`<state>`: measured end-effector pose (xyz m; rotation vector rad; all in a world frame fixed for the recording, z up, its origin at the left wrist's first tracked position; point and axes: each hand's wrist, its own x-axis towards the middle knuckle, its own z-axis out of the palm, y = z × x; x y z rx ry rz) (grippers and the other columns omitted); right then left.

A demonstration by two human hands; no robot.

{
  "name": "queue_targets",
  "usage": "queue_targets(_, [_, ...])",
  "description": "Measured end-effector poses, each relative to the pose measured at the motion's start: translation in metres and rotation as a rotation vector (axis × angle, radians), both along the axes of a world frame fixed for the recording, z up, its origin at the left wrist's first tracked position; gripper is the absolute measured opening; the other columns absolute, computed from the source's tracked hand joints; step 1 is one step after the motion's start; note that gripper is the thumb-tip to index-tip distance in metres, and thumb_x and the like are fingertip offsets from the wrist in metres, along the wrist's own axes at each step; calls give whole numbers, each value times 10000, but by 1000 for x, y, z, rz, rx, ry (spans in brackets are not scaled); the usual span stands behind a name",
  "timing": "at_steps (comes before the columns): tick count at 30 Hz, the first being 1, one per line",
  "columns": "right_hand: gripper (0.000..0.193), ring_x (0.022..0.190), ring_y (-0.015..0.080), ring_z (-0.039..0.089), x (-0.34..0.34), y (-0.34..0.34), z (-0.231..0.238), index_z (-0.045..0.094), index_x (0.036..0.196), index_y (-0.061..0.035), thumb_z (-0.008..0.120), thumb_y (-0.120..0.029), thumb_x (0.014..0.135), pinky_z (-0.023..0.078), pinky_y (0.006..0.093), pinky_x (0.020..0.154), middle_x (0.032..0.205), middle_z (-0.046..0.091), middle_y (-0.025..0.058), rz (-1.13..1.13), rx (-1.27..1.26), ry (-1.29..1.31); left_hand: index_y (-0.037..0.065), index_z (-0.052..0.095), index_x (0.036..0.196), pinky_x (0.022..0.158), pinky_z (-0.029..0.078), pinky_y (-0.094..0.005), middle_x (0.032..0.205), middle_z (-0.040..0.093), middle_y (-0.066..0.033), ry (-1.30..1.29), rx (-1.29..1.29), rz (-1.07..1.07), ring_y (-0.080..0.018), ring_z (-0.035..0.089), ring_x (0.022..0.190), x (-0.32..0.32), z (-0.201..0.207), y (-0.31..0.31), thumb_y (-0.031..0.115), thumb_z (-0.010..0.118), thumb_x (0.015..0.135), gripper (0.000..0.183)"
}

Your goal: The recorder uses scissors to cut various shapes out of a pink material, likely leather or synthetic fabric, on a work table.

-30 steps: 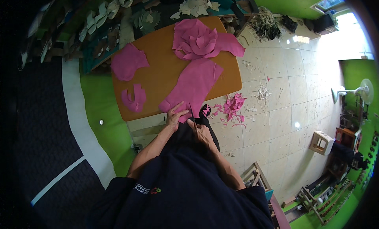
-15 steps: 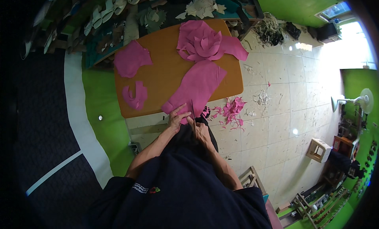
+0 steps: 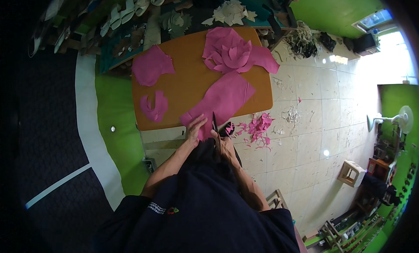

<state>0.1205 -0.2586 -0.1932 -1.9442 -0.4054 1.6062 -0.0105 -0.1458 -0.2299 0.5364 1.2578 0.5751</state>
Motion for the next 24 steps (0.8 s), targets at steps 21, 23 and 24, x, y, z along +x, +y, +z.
queue_targets(21, [488, 474, 168, 494, 27, 86, 0, 564, 960, -48, 414, -508, 1026, 376, 312, 423, 564, 459, 62, 403, 184, 189, 68, 597, 1338, 891, 549, -290, 1074, 709, -87, -57, 28, -11, -158, 676, 947, -49, 19, 95, -3, 762, 790, 577])
queue_targets(23, [435, 474, 174, 489, 26, 89, -12, 574, 1020, -51, 449, -468, 1024, 370, 331, 420, 566, 452, 67, 463, 171, 168, 68, 608, 1320, 860, 566, -295, 1038, 713, -95, -116, 50, 13, -156, 684, 916, -45, 28, 105, 11, 777, 798, 552])
queue_targets(24, [455, 477, 182, 484, 24, 85, -17, 593, 986, -46, 486, -488, 998, 363, 348, 434, 557, 451, 79, 456, 289, 77, 64, 607, 1320, 856, 572, -301, 1041, 712, -100, -147, 76, 2, -156, 684, 920, -43, 30, 110, -8, 767, 798, 551])
